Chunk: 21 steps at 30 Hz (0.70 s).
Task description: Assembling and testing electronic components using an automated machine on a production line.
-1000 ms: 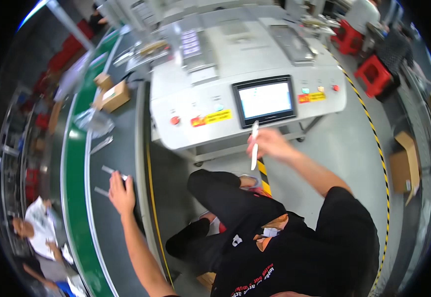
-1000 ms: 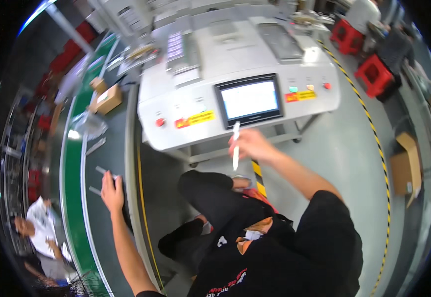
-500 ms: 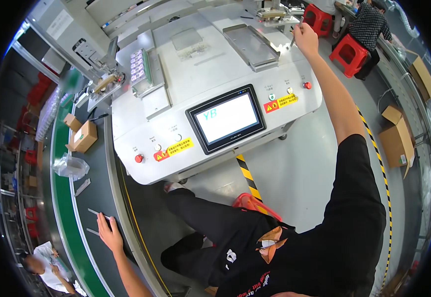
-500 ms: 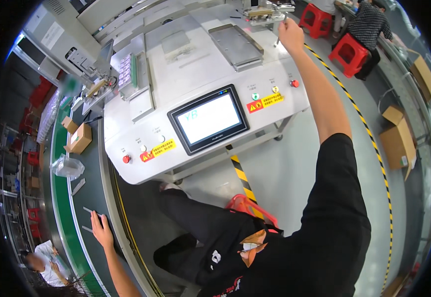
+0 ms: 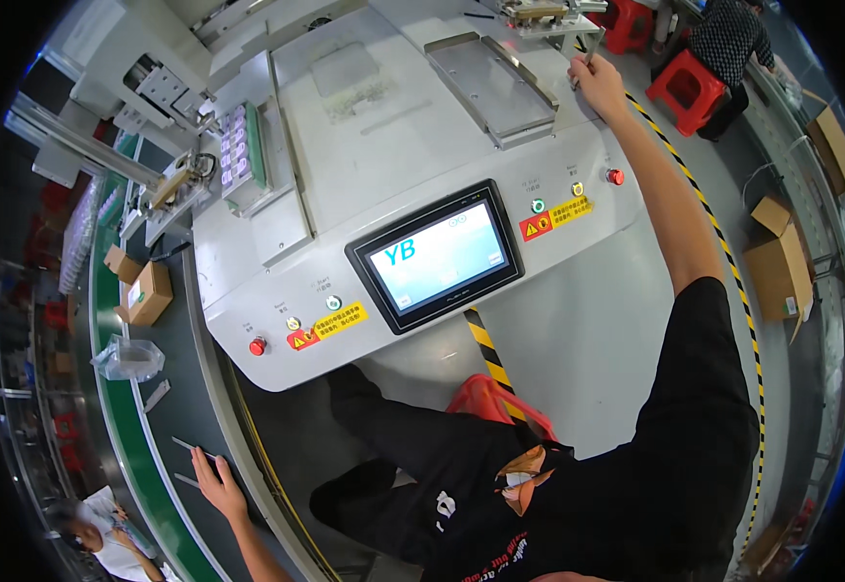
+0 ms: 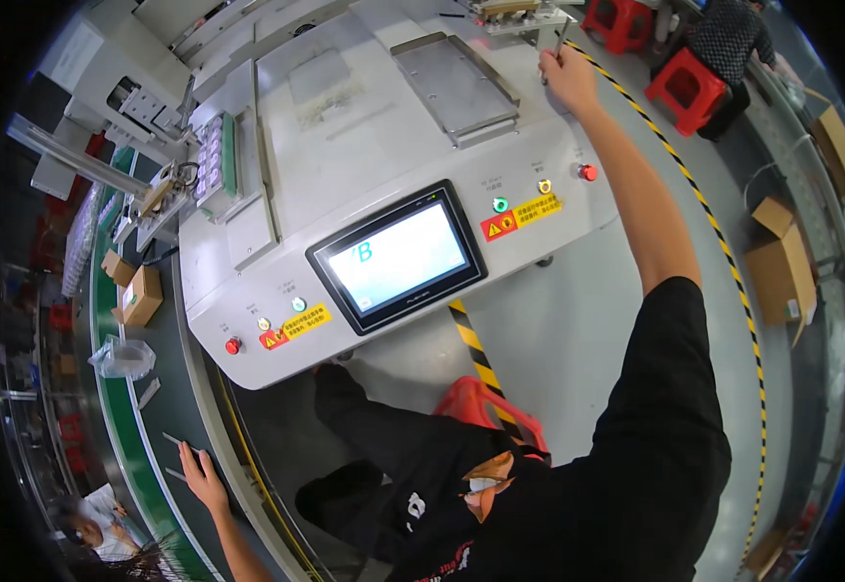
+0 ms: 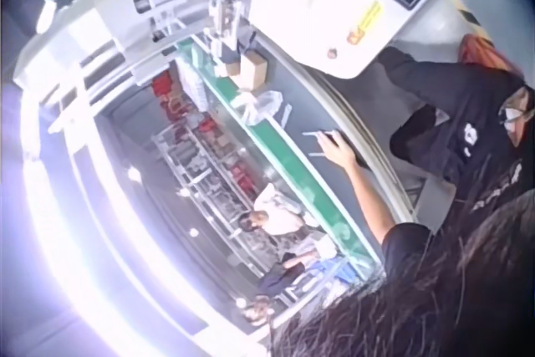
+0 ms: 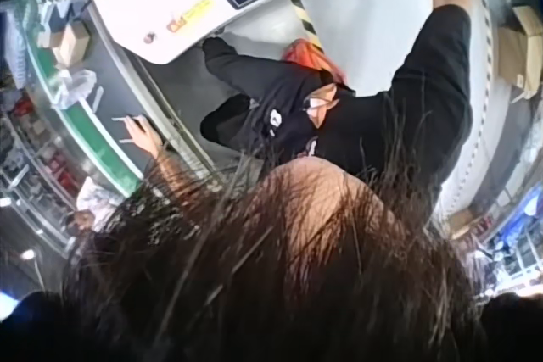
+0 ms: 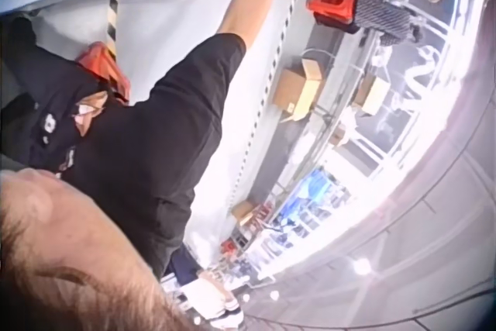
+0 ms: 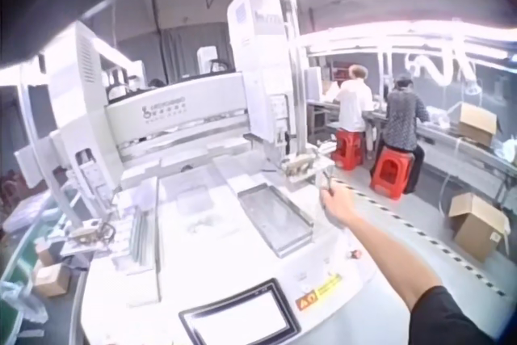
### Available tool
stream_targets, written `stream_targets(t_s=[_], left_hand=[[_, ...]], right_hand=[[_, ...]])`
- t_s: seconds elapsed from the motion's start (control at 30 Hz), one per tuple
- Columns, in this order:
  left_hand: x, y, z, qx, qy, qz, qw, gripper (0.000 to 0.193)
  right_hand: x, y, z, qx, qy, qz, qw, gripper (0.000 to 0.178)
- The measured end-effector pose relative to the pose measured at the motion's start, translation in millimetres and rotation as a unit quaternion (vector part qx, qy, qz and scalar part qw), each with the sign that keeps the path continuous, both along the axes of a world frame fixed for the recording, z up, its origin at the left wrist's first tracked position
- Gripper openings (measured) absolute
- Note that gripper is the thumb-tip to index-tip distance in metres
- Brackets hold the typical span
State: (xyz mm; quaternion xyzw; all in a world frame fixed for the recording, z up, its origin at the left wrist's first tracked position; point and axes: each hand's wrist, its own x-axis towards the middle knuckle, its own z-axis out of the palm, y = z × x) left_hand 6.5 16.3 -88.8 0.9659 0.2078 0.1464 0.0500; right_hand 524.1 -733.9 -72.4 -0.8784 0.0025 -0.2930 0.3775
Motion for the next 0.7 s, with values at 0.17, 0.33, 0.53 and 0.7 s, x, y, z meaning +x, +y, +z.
stream_targets(t_s=[0.17,0.33,0.53,0.7], left_hand=[[-3.0,2.2,-4.0,-0.01,-0.007,0.006,1.0,0.047],[-0.2,-0.3,-4.5,-0.013,-0.016,0.001,1.0,0.047],[3.2,1.8,-6.0,-0.012,-0.027,-0.01,1.0,0.046],[4.0,4.6,-7.7,-0.009,-0.026,-0.01,1.0,0.046]], right_hand=[[5.1,-5.9,10.4,0.172,0.106,0.09,0.975,0.025],[-31.2,-11.0,58.8,0.078,0.287,0.141,0.944,0.028],[-44.6,-18.3,103.6,-0.188,0.295,0.15,0.925,0.03],[-27.9,-2.1,126.6,-0.281,0.266,0.129,0.913,0.021]])
